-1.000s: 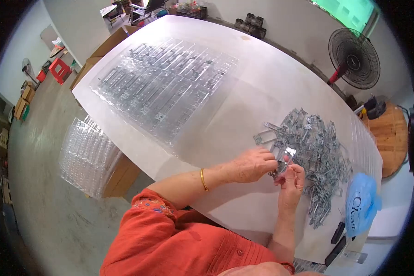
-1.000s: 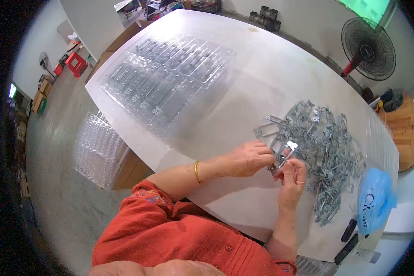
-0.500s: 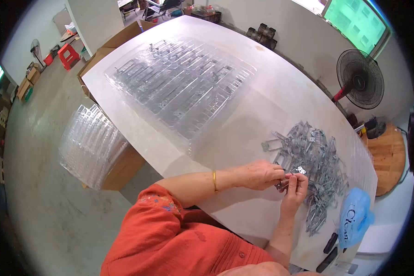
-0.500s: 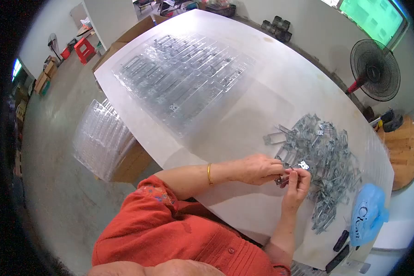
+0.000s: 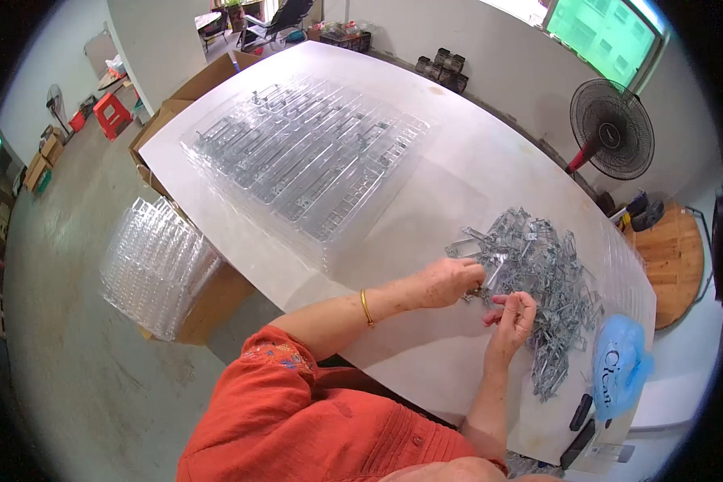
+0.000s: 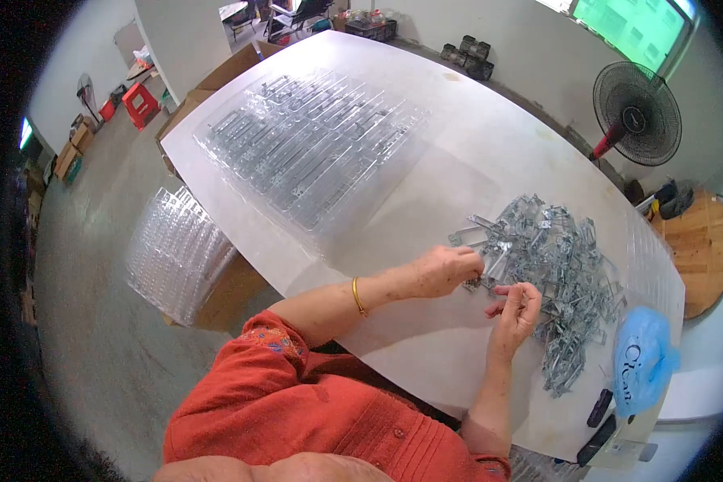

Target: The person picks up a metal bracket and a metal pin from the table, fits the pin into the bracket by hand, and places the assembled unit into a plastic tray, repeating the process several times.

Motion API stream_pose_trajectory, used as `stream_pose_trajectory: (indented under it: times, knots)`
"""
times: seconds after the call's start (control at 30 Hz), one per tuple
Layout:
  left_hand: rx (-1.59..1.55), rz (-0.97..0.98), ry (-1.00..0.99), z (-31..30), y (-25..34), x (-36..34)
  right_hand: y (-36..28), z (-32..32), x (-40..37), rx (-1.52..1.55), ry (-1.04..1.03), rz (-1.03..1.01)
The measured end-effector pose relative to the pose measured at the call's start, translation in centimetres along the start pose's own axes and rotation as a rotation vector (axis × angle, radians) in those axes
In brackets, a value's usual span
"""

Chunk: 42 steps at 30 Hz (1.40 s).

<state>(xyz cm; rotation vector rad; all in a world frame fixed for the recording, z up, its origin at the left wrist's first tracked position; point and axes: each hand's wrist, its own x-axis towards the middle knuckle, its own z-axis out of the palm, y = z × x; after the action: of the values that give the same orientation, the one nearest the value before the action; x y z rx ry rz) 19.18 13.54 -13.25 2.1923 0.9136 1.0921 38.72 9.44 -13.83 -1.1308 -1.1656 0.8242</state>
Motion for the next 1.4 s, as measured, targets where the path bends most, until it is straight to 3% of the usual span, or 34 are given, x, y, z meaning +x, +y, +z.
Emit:
stream_pose_trajectory:
  times: [0.13, 0.3, 0.4, 0.53, 0.83, 1.4]
  knots:
    - [0.01, 0.002, 0.102, -0.8, 0.5, 0.8, 1.0, 0.1, -0.3, 0.018, -0.042, 0.026]
    - [0.055, -0.013, -0.024, -4.5, 5.8, 1.1, 2.4, 0.0, -0.5, 0.083, -0.137, 0.068]
    - [0.225, 0.066, -0.1, -7.6, 8.8, 0.1, 2.4, -0.1, -0.3, 0.065, -0.178, 0.047]
    - [0.674, 0.086, 0.064, -12.5, 11.3, -2.7, 1.5, 0.2, -0.6, 0.046, -0.226, 0.052]
    - [1.017, -0.146, 0.021, -21.3, 9.6, -7.3, 2.3, 0.6, -0.9, -0.053, -0.255, 0.038]
    - [1.089, -0.17, -0.155, -21.4, 6.8, -6.5, 2.4, 0.4, -0.9, -0.073, -0.26, 0.052]
